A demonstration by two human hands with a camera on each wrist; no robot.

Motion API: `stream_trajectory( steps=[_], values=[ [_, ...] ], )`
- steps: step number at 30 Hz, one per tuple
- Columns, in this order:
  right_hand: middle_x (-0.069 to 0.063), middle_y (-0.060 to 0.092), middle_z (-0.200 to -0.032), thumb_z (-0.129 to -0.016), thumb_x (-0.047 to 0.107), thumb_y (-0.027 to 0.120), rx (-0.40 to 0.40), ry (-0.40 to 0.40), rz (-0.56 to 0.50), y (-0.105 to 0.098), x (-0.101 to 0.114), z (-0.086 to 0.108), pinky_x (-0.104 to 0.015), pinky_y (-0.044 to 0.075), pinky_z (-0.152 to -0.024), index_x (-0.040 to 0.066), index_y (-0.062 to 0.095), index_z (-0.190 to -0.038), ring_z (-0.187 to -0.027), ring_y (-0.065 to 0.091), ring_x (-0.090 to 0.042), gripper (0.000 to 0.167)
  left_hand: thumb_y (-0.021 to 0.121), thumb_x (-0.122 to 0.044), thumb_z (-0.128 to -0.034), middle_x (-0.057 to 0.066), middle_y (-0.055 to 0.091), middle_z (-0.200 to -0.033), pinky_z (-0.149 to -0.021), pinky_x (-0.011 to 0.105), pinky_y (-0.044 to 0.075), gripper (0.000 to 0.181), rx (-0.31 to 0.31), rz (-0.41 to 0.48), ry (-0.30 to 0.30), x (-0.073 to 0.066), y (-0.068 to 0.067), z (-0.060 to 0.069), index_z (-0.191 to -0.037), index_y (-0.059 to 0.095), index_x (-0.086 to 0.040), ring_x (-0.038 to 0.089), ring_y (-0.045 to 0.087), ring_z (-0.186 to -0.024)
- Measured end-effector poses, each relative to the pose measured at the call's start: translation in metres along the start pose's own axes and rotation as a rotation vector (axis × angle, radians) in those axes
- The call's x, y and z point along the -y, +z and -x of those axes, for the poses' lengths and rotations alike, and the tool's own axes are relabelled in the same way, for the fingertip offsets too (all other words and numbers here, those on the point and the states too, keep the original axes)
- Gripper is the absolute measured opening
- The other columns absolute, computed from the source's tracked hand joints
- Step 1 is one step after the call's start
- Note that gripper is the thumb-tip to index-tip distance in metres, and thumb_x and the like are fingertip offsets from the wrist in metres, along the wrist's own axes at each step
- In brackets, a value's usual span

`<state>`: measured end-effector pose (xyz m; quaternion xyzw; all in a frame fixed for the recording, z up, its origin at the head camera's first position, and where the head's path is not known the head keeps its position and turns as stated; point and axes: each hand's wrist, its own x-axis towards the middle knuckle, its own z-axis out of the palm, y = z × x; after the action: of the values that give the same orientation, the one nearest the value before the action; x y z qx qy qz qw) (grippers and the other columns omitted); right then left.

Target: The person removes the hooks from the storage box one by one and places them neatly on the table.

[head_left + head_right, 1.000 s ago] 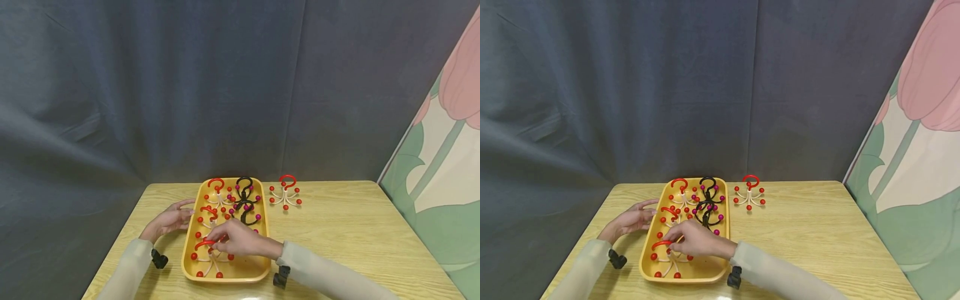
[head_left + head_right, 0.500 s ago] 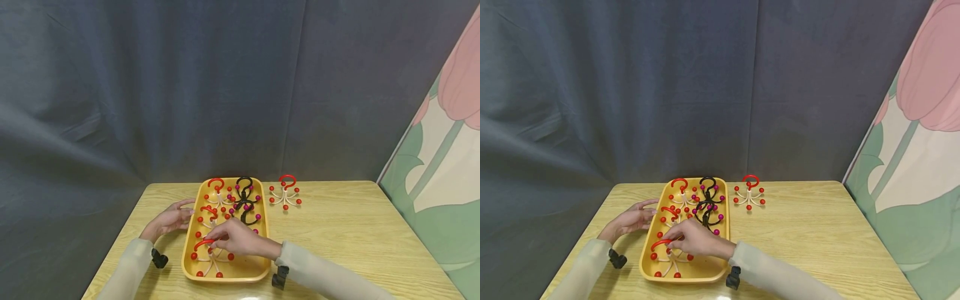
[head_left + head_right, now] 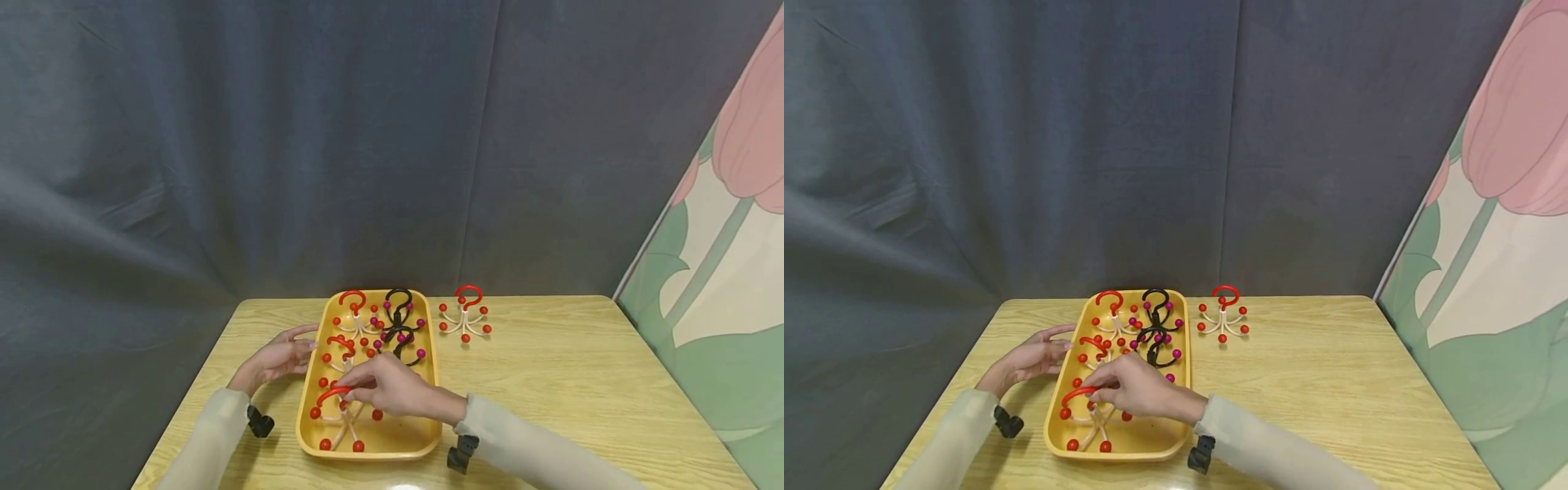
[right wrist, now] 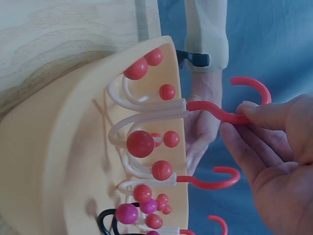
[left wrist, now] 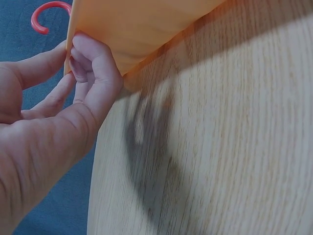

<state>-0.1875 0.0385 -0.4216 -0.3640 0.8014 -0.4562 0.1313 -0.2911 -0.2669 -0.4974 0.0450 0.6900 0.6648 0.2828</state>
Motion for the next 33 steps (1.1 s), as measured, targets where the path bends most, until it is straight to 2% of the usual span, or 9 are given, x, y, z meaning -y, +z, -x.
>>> stream_trajectory(
  steps=[8,15,20,21,27,28,33],
  values=[
    [-0.005,0.081,-0.117,-0.097,0.006,0.073,-0.035,-0.045,0.038,-0.01,0.008,0.005,-0.014,0.057,-0.087,0.012,0.08,-0.12,-0.1,0.075,-0.001,0.024,0.054,-0.011,-0.1088,0.022,0.061,-0.146,-0.091,0.04,0.063,0.066,0.002,0.012,0.0,0.0,-0.001,0.0,-0.166,0.023,-0.008,0.021,0.071,-0.115],
    [-0.007,0.081,-0.116,-0.096,0.005,0.074,-0.105,-0.077,0.033,-0.022,0.014,0.01,-0.015,0.059,-0.084,0.01,0.08,-0.12,-0.099,0.077,-0.007,0.025,0.056,-0.011,-0.1082,0.019,0.064,-0.143,-0.089,0.039,0.064,0.067,-0.01,0.006,-0.004,-0.001,0.0,0.0,-0.166,0.023,-0.009,0.02,0.072,-0.112],
    [-0.008,0.082,-0.113,-0.096,0.008,0.075,-0.137,-0.066,0.028,-0.03,0.019,0.013,-0.015,0.059,-0.079,0.009,0.08,-0.119,-0.095,0.078,-0.007,0.024,0.056,-0.012,-0.1082,0.021,0.062,-0.145,-0.09,0.04,0.064,0.066,-0.015,0.001,-0.005,-0.002,0.001,0.0,-0.166,0.024,-0.008,0.019,0.072,-0.111],
    [-0.008,0.082,-0.112,-0.096,0.008,0.075,-0.144,-0.061,0.02,-0.032,0.019,0.013,-0.015,0.059,-0.078,0.009,0.081,-0.119,-0.095,0.079,-0.01,0.023,0.056,-0.011,-0.1082,0.021,0.062,-0.145,-0.091,0.04,0.064,0.066,-0.015,0.001,-0.005,-0.002,0.002,0.0,-0.166,0.024,-0.008,0.019,0.072,-0.111],
    [-0.009,0.082,-0.111,-0.097,0.008,0.075,-0.177,-0.038,-0.026,-0.041,0.023,0.019,-0.018,0.06,-0.071,0.009,0.081,-0.118,-0.087,0.077,-0.005,0.022,0.056,-0.011,-0.1079,0.015,0.066,-0.139,-0.089,0.039,0.064,0.066,-0.011,0.006,-0.001,-0.001,0.0,-0.001,-0.166,0.025,-0.009,0.019,0.072,-0.111],
    [-0.008,0.082,-0.111,-0.096,0.009,0.075,-0.188,-0.038,-0.024,-0.043,0.024,0.02,-0.019,0.06,-0.071,0.009,0.081,-0.118,-0.087,0.076,-0.001,0.022,0.056,-0.012,-0.1079,0.014,0.067,-0.139,-0.089,0.038,0.064,0.066,-0.01,0.006,0.0,0.0,0.0,-0.001,-0.166,0.025,-0.009,0.019,0.072,-0.111],
    [-0.007,0.082,-0.11,-0.094,0.011,0.078,-0.265,-0.059,0.002,-0.05,0.027,0.027,-0.021,0.062,-0.078,0.011,0.082,-0.116,-0.093,0.079,-0.008,0.022,0.057,-0.012,-0.1081,0.016,0.065,-0.142,-0.09,0.039,0.064,0.067,-0.006,0.01,0.004,0.0,-0.001,-0.001,-0.167,0.023,-0.009,0.021,0.071,-0.115]
  ],
)
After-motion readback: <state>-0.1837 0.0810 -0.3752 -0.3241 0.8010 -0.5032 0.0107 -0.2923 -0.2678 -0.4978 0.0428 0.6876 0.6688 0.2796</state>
